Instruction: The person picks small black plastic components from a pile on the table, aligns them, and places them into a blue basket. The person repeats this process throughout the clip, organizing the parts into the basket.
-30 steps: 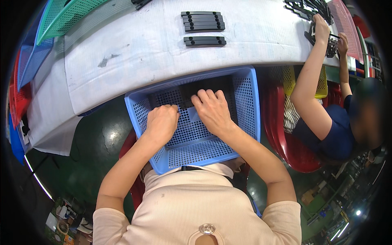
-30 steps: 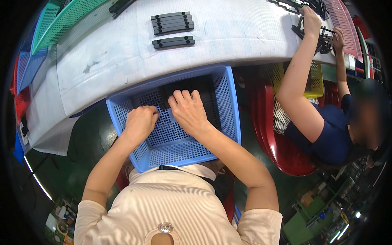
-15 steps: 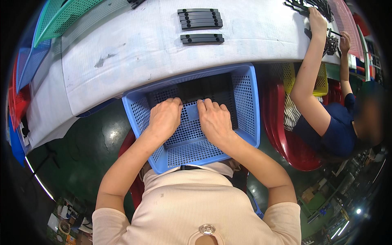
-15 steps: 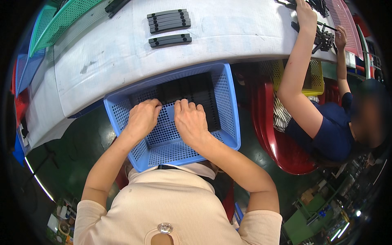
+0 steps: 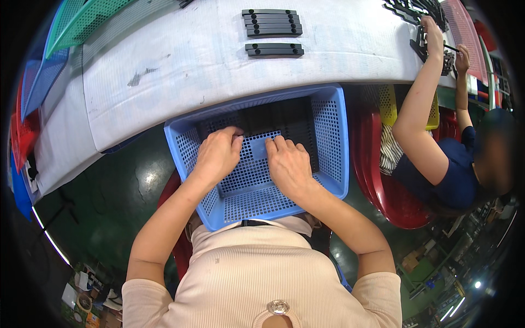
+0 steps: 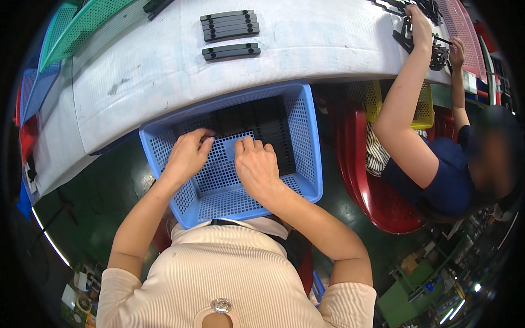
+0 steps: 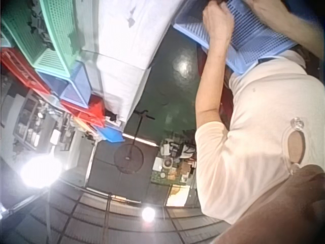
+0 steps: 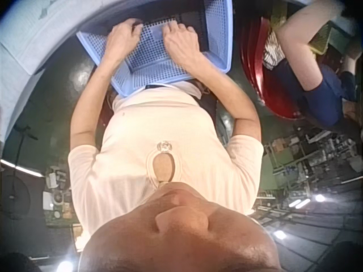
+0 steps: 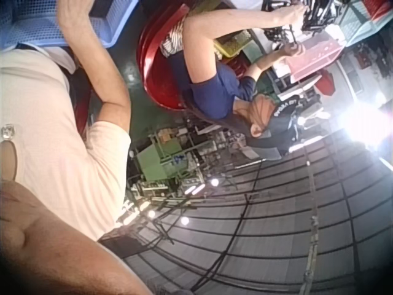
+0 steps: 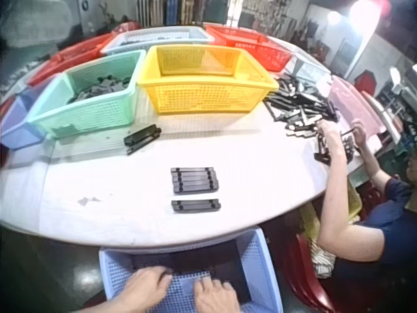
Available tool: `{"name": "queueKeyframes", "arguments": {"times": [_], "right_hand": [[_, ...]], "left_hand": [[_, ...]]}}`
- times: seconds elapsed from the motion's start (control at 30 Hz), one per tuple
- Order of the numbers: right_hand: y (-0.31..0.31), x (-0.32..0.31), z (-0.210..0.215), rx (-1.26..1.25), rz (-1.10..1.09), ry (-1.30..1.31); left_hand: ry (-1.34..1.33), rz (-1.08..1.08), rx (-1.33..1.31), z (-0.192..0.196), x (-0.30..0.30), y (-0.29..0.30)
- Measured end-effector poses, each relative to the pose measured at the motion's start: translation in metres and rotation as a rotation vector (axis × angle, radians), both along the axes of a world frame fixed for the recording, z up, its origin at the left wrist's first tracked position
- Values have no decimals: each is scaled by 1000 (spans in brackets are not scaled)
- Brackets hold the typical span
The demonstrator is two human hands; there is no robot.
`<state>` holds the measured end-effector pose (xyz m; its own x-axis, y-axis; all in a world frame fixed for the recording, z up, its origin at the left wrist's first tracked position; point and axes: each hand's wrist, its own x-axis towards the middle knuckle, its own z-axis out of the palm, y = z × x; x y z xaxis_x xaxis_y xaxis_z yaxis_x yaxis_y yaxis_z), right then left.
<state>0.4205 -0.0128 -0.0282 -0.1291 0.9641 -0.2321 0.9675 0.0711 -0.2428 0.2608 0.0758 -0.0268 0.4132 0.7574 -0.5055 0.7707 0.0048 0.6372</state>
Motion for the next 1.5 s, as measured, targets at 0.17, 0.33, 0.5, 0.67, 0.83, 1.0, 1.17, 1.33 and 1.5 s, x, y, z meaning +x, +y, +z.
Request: {"name": "queueKeyframes", "arguments": {"times": [0.17,0.33,0.5,0.67,0.83,1.0,1.17,1.33,1.5], "right_hand": [[0,0,-1,28,-18,-4],[21,11,18,106,-48,84],[92,45,84,452,-189,331],[137,71,66,572,-10,266],[149,66,62,517,118,151],[119,55,83,487,190,237],[56,31,44,298,236,359],[28,16,-13,271,293,217],[23,17,-24,276,273,173]], "left_hand": [[-8,-9,-12,0,1,1],[15,-113,74,18,3,1],[-114,-173,6,82,13,26],[-277,13,260,95,24,57],[-302,108,340,96,24,64],[-277,215,312,94,7,54],[-323,230,246,98,-6,40],[-229,6,207,71,-10,11],[-7,-130,183,43,-13,-10]]}}
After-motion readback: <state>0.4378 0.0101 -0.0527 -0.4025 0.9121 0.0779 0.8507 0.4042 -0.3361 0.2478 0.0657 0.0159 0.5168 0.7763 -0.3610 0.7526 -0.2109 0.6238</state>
